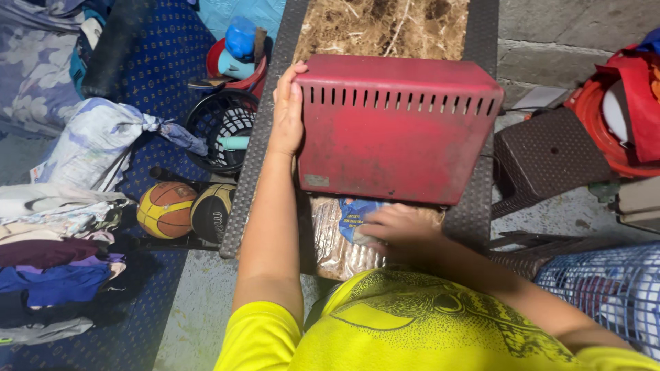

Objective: The person wipes the exterior surfaces of a red toaster oven using a blue cloth. They clean the top, front, and sides of the appliance, which is placed on a table covered with a patterned mat. The person rotates the device to access different angles during the cleaning process.

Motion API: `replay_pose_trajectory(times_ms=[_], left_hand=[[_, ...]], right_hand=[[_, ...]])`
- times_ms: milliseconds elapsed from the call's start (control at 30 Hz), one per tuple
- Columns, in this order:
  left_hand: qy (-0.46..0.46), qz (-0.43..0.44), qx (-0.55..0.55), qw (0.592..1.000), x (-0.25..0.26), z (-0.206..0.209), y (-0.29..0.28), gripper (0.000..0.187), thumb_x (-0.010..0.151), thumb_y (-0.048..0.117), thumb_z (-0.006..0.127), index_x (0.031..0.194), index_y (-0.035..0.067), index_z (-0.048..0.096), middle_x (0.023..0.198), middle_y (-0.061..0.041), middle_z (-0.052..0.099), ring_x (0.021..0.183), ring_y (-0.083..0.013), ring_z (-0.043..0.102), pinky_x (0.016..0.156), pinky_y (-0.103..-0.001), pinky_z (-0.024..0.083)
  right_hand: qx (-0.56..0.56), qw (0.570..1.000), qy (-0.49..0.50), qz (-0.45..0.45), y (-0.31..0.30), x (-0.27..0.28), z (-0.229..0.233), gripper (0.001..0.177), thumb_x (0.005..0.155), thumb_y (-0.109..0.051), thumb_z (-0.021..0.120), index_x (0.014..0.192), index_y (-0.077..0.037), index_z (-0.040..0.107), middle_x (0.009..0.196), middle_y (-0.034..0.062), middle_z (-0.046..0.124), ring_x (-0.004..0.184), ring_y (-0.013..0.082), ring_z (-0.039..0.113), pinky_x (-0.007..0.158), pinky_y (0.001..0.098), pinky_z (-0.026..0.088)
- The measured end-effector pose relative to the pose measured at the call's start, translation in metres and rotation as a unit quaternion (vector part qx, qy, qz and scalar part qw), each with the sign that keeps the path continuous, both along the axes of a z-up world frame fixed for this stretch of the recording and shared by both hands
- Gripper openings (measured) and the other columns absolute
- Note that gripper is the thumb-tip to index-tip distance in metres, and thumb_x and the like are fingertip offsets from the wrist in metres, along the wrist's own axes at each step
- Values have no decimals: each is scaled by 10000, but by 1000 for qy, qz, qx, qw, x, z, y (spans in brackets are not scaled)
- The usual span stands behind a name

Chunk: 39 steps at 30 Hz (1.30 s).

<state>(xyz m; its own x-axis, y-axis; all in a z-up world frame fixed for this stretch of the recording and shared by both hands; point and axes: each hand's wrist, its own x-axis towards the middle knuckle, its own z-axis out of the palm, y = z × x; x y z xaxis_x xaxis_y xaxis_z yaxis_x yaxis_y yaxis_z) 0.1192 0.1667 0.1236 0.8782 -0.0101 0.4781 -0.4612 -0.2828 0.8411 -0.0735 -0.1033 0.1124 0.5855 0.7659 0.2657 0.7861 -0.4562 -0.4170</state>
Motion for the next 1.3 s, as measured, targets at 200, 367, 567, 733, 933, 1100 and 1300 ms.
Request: replay_pose_trajectory(times_ms=[200,367,567,733,933,1100,1300], left_hand=[[5,-2,-14,1000,-5,-3,2,442,1133,378,365,1467,133,521,1502,-110,534,1405,-294,426,1234,-401,279],[-13,7,10,1000,-4,-2,3,433,1138,358,365,1471,127,515,1510,-109,533,1416,-292,427,1235,-400,281],[-9,9,-12,1000,-4,-7,1,433,1138,371,383,1464,123,521,1497,-125,537,1411,-298,442,1236,-403,296],[-3,23,4,1000,-1,-3,0,458,1129,397,383,1465,117,520,1455,-142,545,1402,-300,455,1226,-407,305],[-8,22,10,1000,0,-2,0,455,1128,410,374,1448,125,526,1454,-139,565,1386,-299,471,1219,-408,312],[6,16,-9,1000,-1,-3,1,465,1128,411,378,1450,113,530,1459,-135,551,1406,-291,466,1227,-402,317],[-15,-2,-21,1000,-4,-7,1,477,1139,419,375,1458,92,512,1526,-136,513,1480,-293,422,1264,-398,285]], right_hand=[[-173,967,138,-123,26,10,-47,586,778,-197,756,1345,-213,610,1413,132,507,1138,365,510,909,491,404],[34,994,91,-49,6,3,-29,372,764,-214,759,1109,-113,663,1115,114,648,1070,329,599,933,453,449],[128,907,-263,-303,-63,20,42,232,879,-160,769,1068,-146,635,915,91,570,809,288,562,735,435,409],[128,862,-275,-405,-90,77,65,612,873,-48,771,1460,-52,598,1279,209,456,1185,366,534,1049,460,507],[140,868,-210,-428,-87,62,28,557,880,-72,774,1429,-93,681,1173,187,470,1079,373,577,935,452,522],[159,879,-168,-416,-86,17,-16,500,848,-123,780,1341,-114,703,1086,169,480,929,342,596,801,430,526],[109,890,-141,-419,-82,-23,-37,498,783,-184,824,1272,-155,735,1060,153,521,904,347,599,792,435,534]])
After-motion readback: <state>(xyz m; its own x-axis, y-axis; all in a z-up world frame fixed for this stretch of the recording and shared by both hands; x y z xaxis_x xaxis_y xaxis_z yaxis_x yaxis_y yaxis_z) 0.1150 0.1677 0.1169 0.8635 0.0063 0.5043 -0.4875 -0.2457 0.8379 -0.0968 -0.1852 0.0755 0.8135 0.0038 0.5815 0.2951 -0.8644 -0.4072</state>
